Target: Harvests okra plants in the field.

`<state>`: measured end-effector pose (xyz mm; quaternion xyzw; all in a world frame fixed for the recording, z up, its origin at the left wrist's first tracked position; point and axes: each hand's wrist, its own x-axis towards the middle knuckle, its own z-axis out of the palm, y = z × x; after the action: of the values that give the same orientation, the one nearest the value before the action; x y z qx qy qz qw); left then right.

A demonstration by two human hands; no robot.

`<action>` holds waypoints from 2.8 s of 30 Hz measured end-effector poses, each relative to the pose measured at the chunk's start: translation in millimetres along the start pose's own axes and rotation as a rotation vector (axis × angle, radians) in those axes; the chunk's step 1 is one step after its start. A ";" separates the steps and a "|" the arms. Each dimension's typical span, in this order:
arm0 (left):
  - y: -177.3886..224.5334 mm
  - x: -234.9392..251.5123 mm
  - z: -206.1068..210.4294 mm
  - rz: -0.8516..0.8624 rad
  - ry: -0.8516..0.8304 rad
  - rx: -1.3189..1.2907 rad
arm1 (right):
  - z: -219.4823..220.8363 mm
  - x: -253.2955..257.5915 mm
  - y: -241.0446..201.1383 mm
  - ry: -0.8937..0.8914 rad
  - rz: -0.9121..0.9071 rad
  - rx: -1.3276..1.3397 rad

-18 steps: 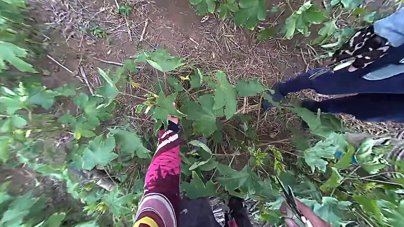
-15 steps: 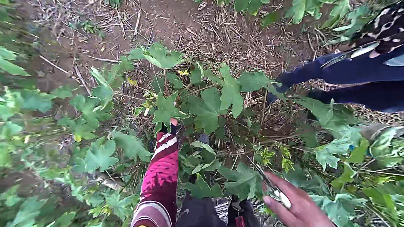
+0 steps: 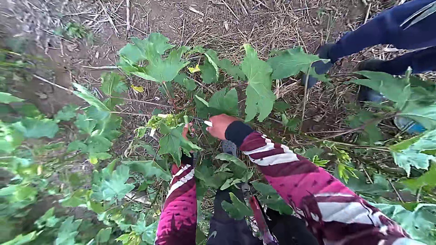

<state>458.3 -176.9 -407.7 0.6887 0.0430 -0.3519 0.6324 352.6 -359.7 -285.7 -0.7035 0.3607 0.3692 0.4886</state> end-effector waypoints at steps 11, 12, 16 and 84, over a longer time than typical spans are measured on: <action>-7.4 -2.0 -24.2 -0.013 -0.056 0.058 | -33.0 25.4 -26.6 -0.055 0.013 -0.293; -2.0 -2.2 -18.5 -0.004 -0.048 0.068 | -33.7 25.4 -27.5 -0.049 0.003 -0.308; 15.7 -5.1 6.0 0.010 0.015 0.069 | -38.2 23.7 -33.0 -0.036 -0.033 -0.360; 127.4 -359.9 216.5 -0.405 -1.327 0.358 | 180.2 -454.2 323.6 1.075 -0.278 1.532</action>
<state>159.9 -258.1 -96.2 0.4012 -0.2820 -0.8087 0.3247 -170.7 -206.1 -71.0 -0.3038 0.5946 -0.4034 0.6257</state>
